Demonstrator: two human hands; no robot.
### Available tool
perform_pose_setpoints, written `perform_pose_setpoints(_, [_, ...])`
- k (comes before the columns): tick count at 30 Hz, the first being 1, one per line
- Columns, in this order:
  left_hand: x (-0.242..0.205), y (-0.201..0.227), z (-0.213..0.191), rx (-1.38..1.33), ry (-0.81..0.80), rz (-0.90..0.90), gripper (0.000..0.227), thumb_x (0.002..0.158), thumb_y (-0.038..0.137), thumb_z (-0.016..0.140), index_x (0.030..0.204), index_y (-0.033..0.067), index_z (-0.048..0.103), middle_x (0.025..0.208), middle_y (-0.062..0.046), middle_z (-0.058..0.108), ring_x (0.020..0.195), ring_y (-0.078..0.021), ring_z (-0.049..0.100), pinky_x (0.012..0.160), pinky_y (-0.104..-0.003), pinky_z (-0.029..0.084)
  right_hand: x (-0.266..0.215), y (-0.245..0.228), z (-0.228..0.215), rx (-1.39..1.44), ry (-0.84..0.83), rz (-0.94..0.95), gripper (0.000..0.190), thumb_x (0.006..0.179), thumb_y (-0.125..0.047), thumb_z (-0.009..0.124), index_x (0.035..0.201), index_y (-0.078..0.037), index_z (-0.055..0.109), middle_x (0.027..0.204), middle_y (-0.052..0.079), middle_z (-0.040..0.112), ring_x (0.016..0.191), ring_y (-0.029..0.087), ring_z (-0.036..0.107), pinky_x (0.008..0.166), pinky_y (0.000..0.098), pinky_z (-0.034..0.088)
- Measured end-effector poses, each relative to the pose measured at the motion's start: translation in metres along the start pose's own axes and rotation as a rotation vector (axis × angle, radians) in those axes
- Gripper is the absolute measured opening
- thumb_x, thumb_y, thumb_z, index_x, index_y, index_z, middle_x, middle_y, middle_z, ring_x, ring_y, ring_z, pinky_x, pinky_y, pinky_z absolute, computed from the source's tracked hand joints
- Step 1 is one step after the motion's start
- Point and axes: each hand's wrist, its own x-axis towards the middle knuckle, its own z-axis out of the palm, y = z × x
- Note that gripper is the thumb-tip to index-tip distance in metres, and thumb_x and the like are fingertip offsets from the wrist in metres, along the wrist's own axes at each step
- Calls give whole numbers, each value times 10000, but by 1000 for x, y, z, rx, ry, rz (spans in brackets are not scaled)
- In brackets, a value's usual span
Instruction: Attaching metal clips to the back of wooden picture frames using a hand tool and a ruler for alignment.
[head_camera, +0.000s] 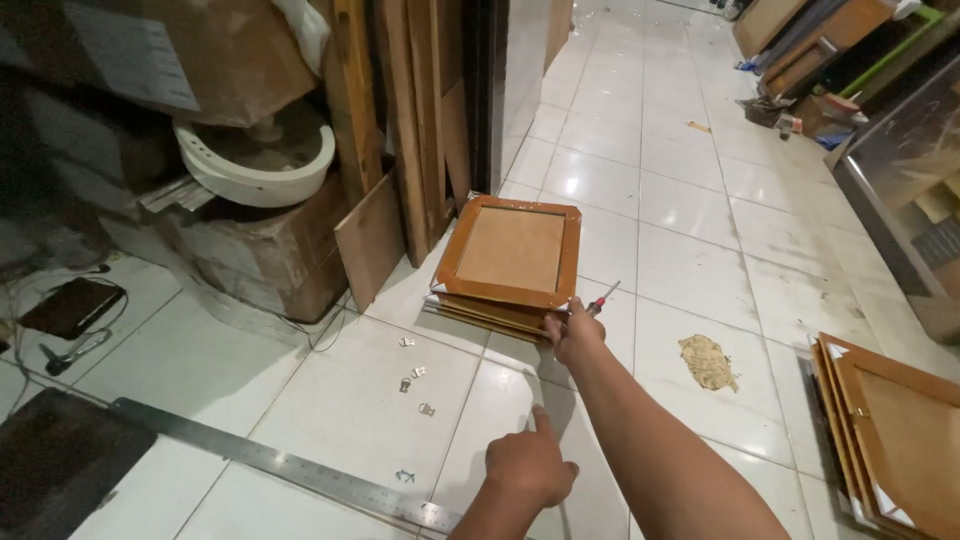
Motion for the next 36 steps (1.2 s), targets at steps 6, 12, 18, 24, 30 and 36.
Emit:
perform_pose_setpoints(6, [9, -16, -7, -14, 72, 5, 1022, 1102, 587, 494, 1824, 89, -29, 1575, -180, 613, 1395, -404, 628, 1080, -522, 517, -11, -10, -6, 78, -132, -202, 330, 1024, -74, 775, 1331, -161, 690, 1238, 82, 754, 933, 224, 791, 767, 208, 694])
perform_pose_setpoints(12, [35, -40, -19, -245, 292, -79, 878, 1087, 489, 514, 1803, 143, 144, 1625, -178, 590, 1475, -399, 606, 1173, -560, 516, 5, -44, -78, 139, -211, -360, 383, 963, -16, 796, 1287, -102, 609, 1094, 120, 741, 860, 223, 782, 650, 225, 625])
perform_pose_setpoints(18, [-29, -32, -39, -743, 683, -50, 378, 1045, 406, 491, 1220, 185, 742, 1202, -133, 839, 1188, -445, 793, 1008, -600, 622, -25, -99, -227, 25, -302, -407, 388, 1064, -143, 733, 1348, -241, 487, 1026, -27, 565, 1078, 263, 792, 540, 30, 366])
perform_pose_setpoints(24, [6, -28, 3, -1439, 629, 125, 680, 1127, 418, 609, 1524, -128, 529, 1379, -407, 659, 1232, -544, 714, 903, -648, 654, 9, -109, -403, -80, -268, -381, 314, 1057, -187, 735, 1205, -268, 470, 976, -105, 490, 1069, 187, 745, 491, 19, 256])
perform_pose_setpoints(30, [-76, -11, -19, -1643, 133, 156, 972, 1080, 798, 177, 1703, 77, 371, 1748, -284, 409, 1578, -530, 477, 1154, -656, 530, -43, -72, -504, -11, -264, -278, 250, 1042, -196, 749, 1139, -263, 529, 804, -121, 380, 700, 62, 520, 460, 61, 223])
perform_pose_setpoints(36, [13, -49, 27, -1235, 75, 140, 556, 1113, 489, 633, 1543, 140, 660, 1347, -148, 740, 1064, -327, 821, 1003, -480, 675, 2, -51, -504, 91, -327, -218, 178, 1127, -210, 681, 1108, -168, 509, 833, -86, 347, 710, 24, 499, 441, 56, 200])
